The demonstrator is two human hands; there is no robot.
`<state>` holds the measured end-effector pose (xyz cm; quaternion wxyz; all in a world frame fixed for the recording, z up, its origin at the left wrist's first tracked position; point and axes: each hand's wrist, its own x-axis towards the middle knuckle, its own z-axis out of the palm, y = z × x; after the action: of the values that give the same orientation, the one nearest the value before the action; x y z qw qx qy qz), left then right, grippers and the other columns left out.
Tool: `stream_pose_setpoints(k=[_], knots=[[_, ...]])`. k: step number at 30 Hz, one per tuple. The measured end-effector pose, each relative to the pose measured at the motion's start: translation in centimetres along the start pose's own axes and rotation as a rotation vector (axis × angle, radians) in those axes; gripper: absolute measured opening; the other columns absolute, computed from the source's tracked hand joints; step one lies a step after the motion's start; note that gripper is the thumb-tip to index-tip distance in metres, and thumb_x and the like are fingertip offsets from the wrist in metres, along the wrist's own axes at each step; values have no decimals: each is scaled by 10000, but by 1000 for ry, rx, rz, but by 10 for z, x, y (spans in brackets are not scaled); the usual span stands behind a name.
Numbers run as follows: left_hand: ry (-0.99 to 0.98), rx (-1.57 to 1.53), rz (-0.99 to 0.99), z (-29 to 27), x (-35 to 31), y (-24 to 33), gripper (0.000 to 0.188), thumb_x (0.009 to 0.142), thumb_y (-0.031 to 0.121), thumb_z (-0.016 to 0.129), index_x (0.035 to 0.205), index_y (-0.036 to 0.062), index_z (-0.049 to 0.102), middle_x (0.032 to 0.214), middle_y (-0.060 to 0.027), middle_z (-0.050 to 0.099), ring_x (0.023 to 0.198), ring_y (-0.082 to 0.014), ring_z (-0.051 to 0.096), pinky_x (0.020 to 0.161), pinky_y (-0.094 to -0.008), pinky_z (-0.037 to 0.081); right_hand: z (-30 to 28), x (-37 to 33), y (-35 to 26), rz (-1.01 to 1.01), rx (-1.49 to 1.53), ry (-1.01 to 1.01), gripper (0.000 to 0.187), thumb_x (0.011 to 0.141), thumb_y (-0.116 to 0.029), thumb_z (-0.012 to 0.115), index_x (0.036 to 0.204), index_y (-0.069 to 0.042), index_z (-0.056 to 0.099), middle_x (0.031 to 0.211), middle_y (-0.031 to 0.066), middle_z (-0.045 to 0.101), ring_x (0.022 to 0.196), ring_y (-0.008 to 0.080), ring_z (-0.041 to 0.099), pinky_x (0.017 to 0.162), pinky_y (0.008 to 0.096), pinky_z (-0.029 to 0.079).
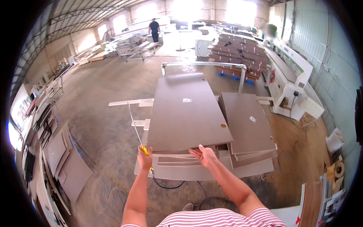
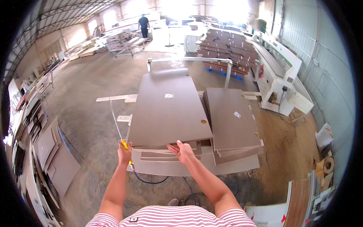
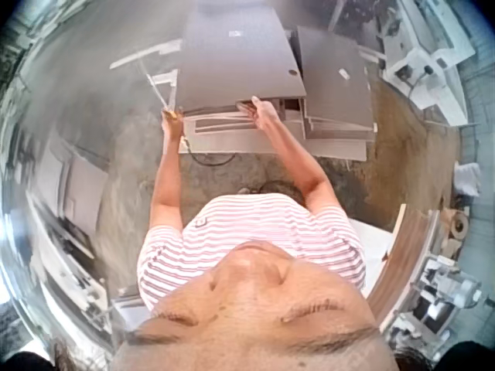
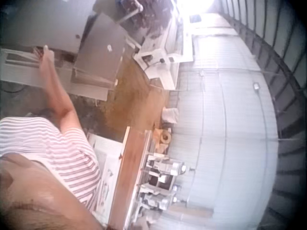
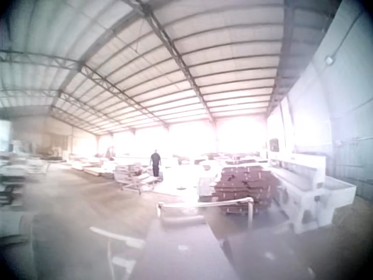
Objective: The person repeatedly picks up large brown wood panels from a stack, carries them to a CNC machine table, places them down, and returns to the stack. This cycle is performed multiple times throughout the clip.
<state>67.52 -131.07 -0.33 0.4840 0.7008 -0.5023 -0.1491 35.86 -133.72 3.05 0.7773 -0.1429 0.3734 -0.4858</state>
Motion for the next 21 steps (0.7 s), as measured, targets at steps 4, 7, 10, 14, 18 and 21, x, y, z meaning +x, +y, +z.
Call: stream_pose_setpoints(k=[4, 7, 10, 14, 18, 21], knots=[[-160, 444, 280, 13, 37, -33, 600, 882, 243, 638, 1364, -20, 396, 1289, -205, 542, 1213, -380, 505, 1013, -435, 422, -24, -19, 26, -6, -198, -78, 263, 1013, -165, 454, 1123, 73, 464, 1195, 268, 575, 1041, 356, 644, 890, 428, 572], [-213, 397, 306, 23, 68, -48, 668, 886, 226, 632, 1427, -39, 341, 1399, -187, 476, 1286, -343, 466, 1054, -409, 401, -75, -80, 46, 97, -305, -27, 301, 1004, -211, 482, 1181, 32, 487, 1188, 231, 605, 1066, 327, 640, 932, 439, 523], [-341, 341, 249, 24, 102, -53, 646, 892, 219, 625, 1420, -41, 359, 1445, -195, 427, 1322, -345, 426, 1078, -405, 379, -156, -157, 78, 71, -348, 250, 265, 983, -208, 513, 1121, 17, 538, 1100, 208, 646, 991, 306, 666, 876, 416, 543], [-346, 390, 320, 22, 92, -58, 595, 890, 218, 631, 1408, 29, 408, 1277, -205, 569, 1158, -370, 561, 953, -426, 472, -246, -278, 139, 40, -217, 670, 174, 963, -161, 522, 1043, -8, 548, 963, 177, 682, 873, 273, 691, 769, 391, 573], [-678, 227, 182, 31, -32, -10, 512, 891, 188, 633, 1363, 98, 458, 925, -178, 705, 838, -359, 692, 718, -418, 542, -332, -402, 225, -107, 50, 861, 132, 941, -104, 501, 1018, -2, 532, 874, 162, 663, 700, 246, 649, 650, 381, 558], [-814, 13, 152, 42, -157, 16, 459, 895, 130, 613, 1325, 70, 464, 867, -153, 712, 811, -295, 709, 708, -383, 536, -377, -475, 285, -258, 395, 803, 94, 930, -59, 474, 988, 6, 510, 780, 155, 610, 602, 227, 570, 580, 367, 520]])
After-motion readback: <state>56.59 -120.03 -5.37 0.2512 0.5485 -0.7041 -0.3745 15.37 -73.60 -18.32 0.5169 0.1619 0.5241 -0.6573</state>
